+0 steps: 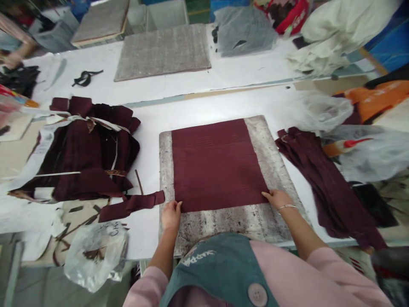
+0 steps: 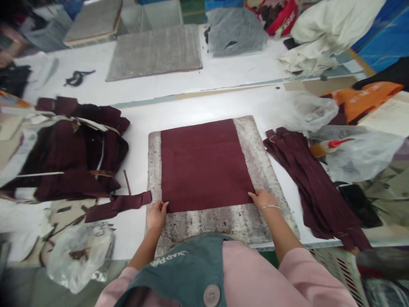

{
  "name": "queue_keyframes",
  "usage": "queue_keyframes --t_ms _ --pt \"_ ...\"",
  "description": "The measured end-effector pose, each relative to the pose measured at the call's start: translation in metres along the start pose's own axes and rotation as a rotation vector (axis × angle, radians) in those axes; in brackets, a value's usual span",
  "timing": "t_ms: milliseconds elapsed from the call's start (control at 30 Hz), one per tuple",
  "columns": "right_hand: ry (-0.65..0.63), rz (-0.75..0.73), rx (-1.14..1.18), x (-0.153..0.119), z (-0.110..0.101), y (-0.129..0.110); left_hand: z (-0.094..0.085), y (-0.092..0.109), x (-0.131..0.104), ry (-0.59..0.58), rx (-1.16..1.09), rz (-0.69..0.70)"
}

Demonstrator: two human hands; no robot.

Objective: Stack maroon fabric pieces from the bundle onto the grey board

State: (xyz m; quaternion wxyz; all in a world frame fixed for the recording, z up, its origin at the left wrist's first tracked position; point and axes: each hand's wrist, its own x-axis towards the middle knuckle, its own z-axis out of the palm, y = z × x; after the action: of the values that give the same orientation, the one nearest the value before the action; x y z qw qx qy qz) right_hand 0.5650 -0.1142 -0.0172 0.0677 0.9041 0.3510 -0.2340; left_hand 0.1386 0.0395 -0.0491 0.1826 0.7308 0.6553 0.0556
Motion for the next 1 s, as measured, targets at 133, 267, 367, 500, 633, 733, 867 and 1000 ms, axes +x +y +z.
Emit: queue_keyframes --t_ms 133,267,367,500,633,733,867,1000 --pt "0.086 0.095 -0.059 -0.005 -0.005 0.002 0.001 -0.001 0.000 0.025 0.010 -0.008" --pt "0.360 -0.079 -0.057 -0.026 -0.004 -0.015 0.003 -0.002 -0.002 0.022 0.007 0.004" --pt "0.484 -0.462 -0.036 -0.048 0.014 -0.053 0.006 -0.005 0.001 0.018 0.020 -0.007" --pt "0.328 -0.967 -0.044 -0.068 0.053 -0.108 0.008 -0.009 0.006 -0.022 0.027 -0.005" --pt "0.275 -0.999 -0.063 -0.060 0.068 -0.099 0.006 -0.010 0.007 -0.059 0.015 -0.014" --pt "0.336 -0.821 -0.113 -0.039 0.060 -0.046 0.007 -0.010 0.008 -0.050 0.012 -0.012" --pt "0.380 -0.604 -0.189 -0.019 0.050 0.020 0.012 -0.009 0.007 0.020 -0.008 -0.002" --pt "0.434 -0.598 -0.227 -0.013 0.059 0.039 0.008 -0.007 -0.001 0.086 -0.072 0.056"
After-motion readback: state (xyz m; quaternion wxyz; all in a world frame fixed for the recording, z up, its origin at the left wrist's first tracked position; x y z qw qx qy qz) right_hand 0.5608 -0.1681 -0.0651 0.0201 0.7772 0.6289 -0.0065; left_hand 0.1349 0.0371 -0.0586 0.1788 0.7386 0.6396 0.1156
